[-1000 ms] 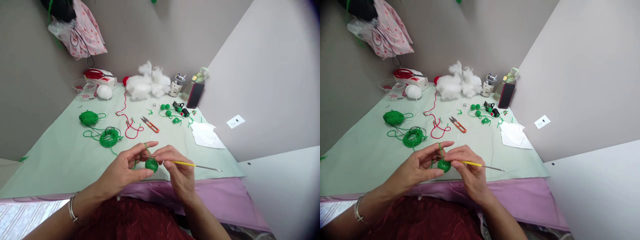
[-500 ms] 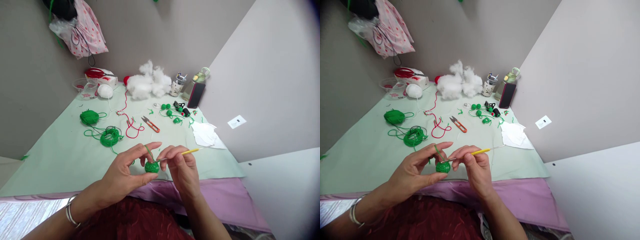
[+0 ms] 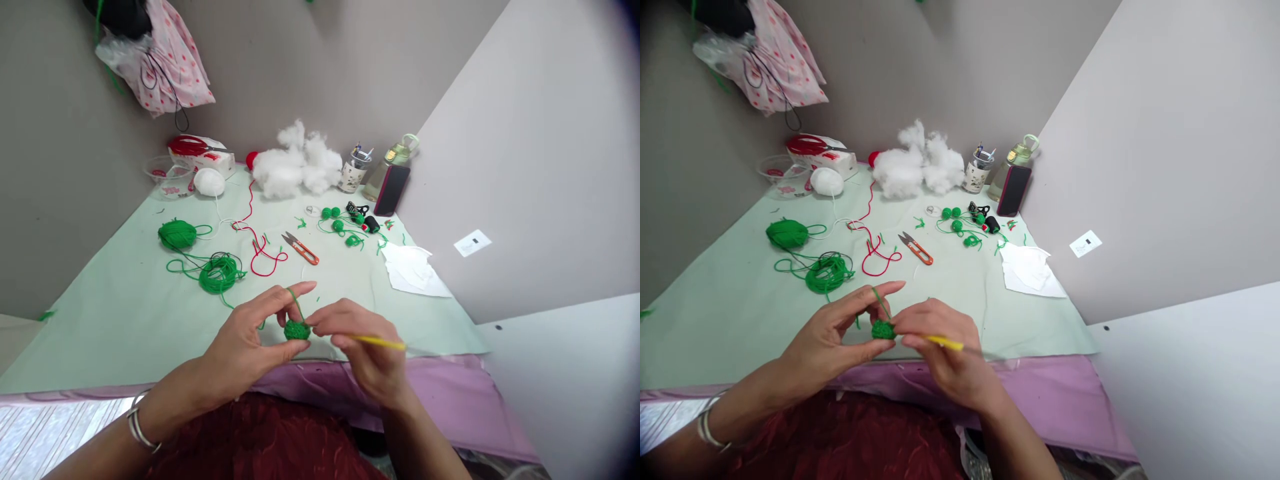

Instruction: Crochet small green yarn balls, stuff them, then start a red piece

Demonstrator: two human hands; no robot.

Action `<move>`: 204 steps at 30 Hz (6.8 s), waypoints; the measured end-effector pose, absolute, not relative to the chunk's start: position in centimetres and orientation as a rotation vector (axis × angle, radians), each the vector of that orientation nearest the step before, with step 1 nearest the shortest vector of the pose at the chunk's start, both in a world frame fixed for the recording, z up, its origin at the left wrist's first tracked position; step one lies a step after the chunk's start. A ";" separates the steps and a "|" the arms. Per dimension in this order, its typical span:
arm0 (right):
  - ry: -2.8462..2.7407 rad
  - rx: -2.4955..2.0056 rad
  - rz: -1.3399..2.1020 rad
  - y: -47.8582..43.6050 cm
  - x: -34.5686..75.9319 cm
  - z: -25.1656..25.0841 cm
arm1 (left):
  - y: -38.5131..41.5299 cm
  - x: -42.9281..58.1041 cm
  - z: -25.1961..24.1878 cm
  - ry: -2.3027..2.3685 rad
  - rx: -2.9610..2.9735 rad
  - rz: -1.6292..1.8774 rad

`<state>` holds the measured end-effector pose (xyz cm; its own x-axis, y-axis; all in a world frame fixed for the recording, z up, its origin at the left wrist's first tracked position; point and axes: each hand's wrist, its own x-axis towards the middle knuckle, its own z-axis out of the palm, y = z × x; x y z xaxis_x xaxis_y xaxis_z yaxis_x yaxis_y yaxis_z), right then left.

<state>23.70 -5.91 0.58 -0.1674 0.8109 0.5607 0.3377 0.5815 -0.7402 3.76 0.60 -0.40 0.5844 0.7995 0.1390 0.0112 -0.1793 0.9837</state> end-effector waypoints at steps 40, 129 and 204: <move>-1.055 -0.765 0.975 -5.2 21.4 -0.8 | 0.3 4.1 -0.2 0.519 1.150 0.671; -1.041 -0.669 1.115 -4.4 22.1 -0.1 | -0.5 3.1 0.2 0.552 1.492 1.002; -1.641 -0.797 0.527 -5.8 22.4 1.6 | -0.4 3.0 1.5 0.705 1.989 1.220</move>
